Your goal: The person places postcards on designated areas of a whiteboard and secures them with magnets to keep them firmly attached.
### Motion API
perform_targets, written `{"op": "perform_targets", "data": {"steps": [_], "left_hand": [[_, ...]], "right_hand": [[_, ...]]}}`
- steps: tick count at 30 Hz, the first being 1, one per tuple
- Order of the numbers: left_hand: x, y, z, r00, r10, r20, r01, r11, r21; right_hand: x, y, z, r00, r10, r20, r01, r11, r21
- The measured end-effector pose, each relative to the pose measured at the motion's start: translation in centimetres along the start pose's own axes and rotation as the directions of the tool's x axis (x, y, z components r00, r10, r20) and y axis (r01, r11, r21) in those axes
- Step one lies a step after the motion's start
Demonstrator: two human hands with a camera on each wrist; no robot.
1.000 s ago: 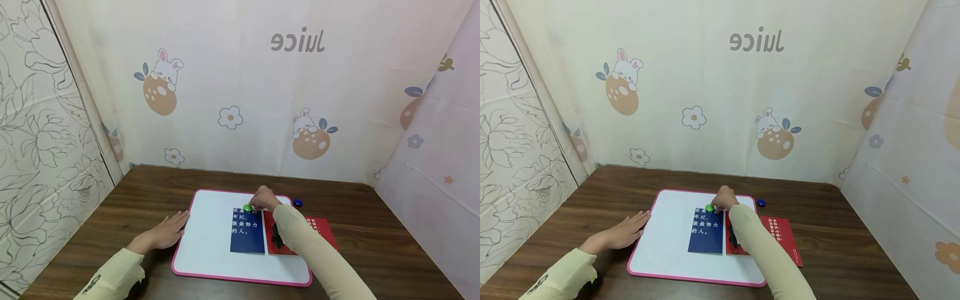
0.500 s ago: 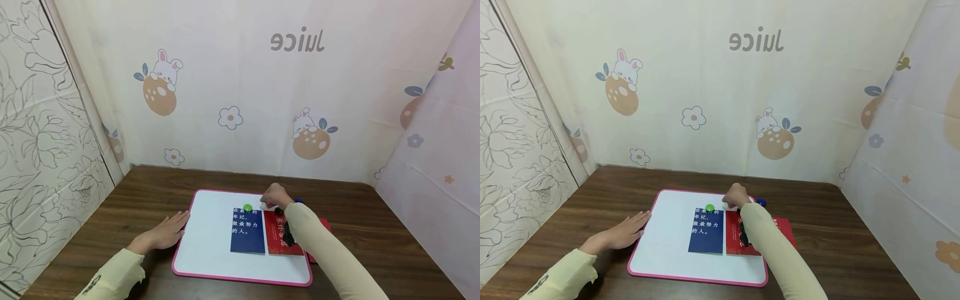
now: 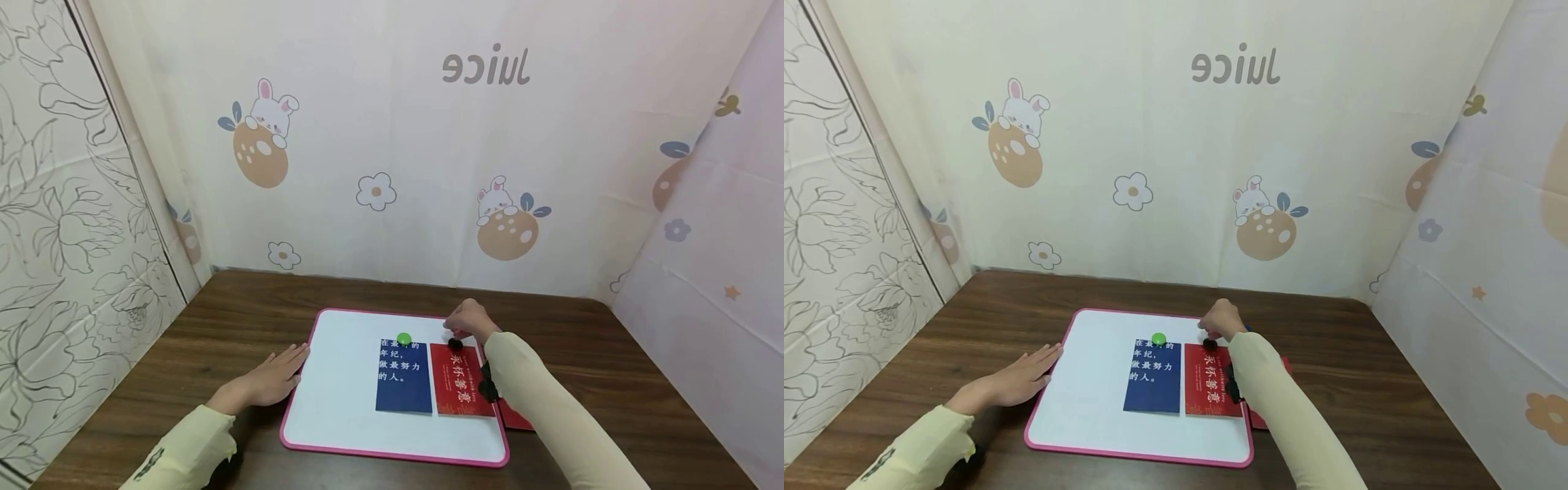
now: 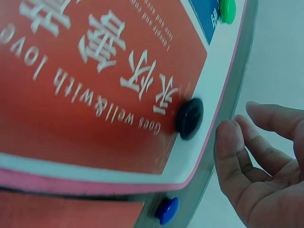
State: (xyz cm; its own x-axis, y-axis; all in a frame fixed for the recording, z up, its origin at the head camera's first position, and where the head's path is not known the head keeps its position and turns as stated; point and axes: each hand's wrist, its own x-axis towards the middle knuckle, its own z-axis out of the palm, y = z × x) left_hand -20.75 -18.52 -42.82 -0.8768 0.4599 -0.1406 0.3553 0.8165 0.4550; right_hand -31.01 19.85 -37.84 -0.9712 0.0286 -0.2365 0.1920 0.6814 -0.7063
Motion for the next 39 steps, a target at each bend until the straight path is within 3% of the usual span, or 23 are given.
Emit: {"op": "perform_targets", "data": {"steps": [7,39], "left_hand": [[0.0,0.0,0.2,1.0,-0.002,-0.002,0.002,1.0,0.0],[0.1,-0.1,-0.1,1.0,0.024,-0.006,-0.024,1.0,0.005]], "right_hand": [[-0.6,1.1,-1.1,0.999,-0.036,-0.017,0.036,0.999,0.013],[-1.7,5.3,-5.2,0.998,0.028,-0.051,-0.029,1.0,-0.011]]}}
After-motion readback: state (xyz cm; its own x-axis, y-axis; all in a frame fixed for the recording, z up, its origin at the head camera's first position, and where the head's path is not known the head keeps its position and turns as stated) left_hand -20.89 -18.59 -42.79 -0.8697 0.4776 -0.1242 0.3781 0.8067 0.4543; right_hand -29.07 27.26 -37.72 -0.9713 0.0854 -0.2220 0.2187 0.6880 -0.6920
